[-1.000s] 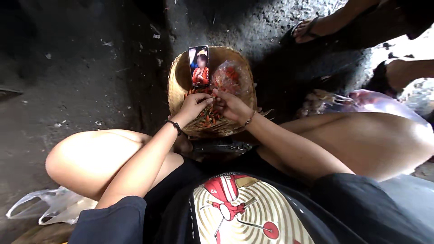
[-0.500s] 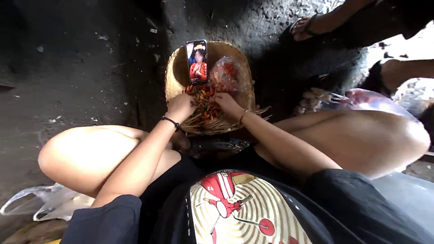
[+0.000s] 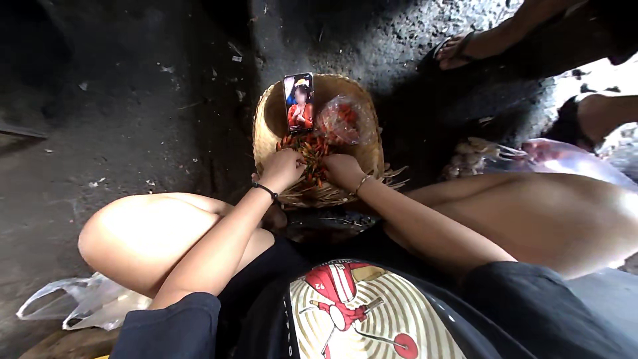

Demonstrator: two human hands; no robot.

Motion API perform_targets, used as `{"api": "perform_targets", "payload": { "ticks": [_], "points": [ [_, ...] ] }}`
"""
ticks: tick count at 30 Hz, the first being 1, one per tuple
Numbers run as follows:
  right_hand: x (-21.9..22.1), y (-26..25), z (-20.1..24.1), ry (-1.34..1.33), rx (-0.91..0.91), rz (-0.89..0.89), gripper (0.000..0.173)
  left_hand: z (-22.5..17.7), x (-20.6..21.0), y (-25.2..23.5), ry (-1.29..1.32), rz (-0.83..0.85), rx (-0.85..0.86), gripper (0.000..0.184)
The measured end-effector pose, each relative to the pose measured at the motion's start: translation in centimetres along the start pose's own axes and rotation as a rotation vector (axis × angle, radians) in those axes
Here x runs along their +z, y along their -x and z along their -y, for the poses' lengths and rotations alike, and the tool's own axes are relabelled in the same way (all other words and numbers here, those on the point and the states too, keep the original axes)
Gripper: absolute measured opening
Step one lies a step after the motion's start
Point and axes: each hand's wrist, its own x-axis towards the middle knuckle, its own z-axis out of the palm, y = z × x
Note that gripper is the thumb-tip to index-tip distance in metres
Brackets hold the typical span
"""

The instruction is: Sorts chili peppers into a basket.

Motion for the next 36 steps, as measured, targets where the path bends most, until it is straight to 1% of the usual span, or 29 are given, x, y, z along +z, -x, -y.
{"api": "perform_targets", "payload": {
  "ticks": [4,6,9,11,13,16,21,25,28,33,36],
  "points": [
    [-1.0,0.5,0.1,-0.063,0.001,-0.01,0.028,0.1,0.2,0.0,0.062,-0.013,0.029,0.027],
    [-1.4,0.5,-0.3,-0.175,-0.004,-0.039,0.034,0.2,0.3,-0.2,0.113,-0.029,0.031,0.028],
    [-1.6,0.0,-0.8,-0.406,-0.05,-0.062,0.035,0.3,0.3,-0.4,0.24,-0.021,0.055,0.032],
    [-1.6,0.1,-0.7,-0.593,-0.08,-0.079,0.031,0.0,0.1,-0.4,0.343,0.022,0.023,0.036],
    [-1.7,0.4,-0.4,-0.786,-0.074,-0.096,0.025,-0.7,-0.2,-0.2,0.439,0.066,-0.013,0.036],
    [-1.9,0.7,0.2,-1.064,-0.046,-0.095,0.021,-1.0,-0.7,0.0,0.535,0.084,-0.04,0.034],
    [-1.3,0.7,0.5,-1.371,0.056,-0.096,0.021,-0.5,-0.4,-0.1,0.637,0.117,-0.058,0.035],
    [-1.5,0.9,0.8,-1.452,0.05,-0.107,0.017,-0.4,0.2,-0.1,0.671,0.011,-0.012,0.03],
    [-1.7,0.9,0.9,-1.465,0.005,-0.105,0.019,-0.4,0.1,-0.2,0.711,-0.004,-0.02,0.031],
    [-1.5,0.7,0.6,-1.379,-0.072,-0.162,0.024,-0.7,0.1,-0.2,0.754,-0.02,-0.022,0.033],
    [-1.7,0.9,0.7,-1.374,-0.078,-0.165,0.025,-0.9,-0.2,0.1,0.748,-0.023,-0.013,0.034]
  ]
}}
